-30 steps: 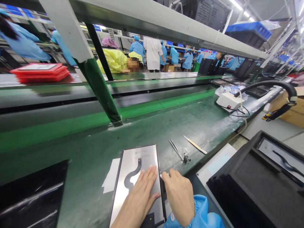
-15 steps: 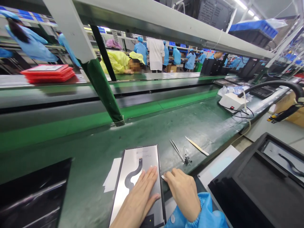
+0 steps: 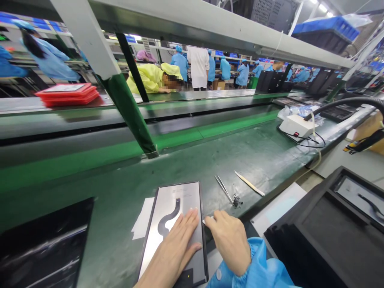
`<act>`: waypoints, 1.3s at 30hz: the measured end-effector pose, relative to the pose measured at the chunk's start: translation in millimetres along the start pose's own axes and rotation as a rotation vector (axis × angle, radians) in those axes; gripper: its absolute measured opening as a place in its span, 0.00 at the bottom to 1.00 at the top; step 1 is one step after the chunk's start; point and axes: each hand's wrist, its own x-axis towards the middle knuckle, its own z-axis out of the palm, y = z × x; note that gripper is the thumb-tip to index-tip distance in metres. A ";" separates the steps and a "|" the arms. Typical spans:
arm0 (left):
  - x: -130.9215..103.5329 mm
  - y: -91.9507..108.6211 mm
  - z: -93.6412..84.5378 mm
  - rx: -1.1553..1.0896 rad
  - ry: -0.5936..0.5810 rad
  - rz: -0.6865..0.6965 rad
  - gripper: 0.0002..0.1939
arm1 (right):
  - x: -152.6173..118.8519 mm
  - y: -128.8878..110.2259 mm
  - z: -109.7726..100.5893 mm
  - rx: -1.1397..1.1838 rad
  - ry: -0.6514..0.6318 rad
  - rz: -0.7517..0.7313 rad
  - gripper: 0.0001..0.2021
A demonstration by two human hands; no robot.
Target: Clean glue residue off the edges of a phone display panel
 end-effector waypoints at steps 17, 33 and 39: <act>19.8 -15.7 -74.8 -0.321 -0.412 0.024 0.33 | 11.4 27.4 -14.1 0.557 -0.275 -0.132 0.13; -8.8 15.3 -89.7 -0.207 -0.463 -0.186 0.49 | 8.4 11.4 -11.3 0.579 -0.218 -0.352 0.16; -10.1 -1.1 -101.9 -0.318 -0.480 -0.216 0.44 | 21.9 1.1 -6.9 0.519 -0.147 -0.489 0.19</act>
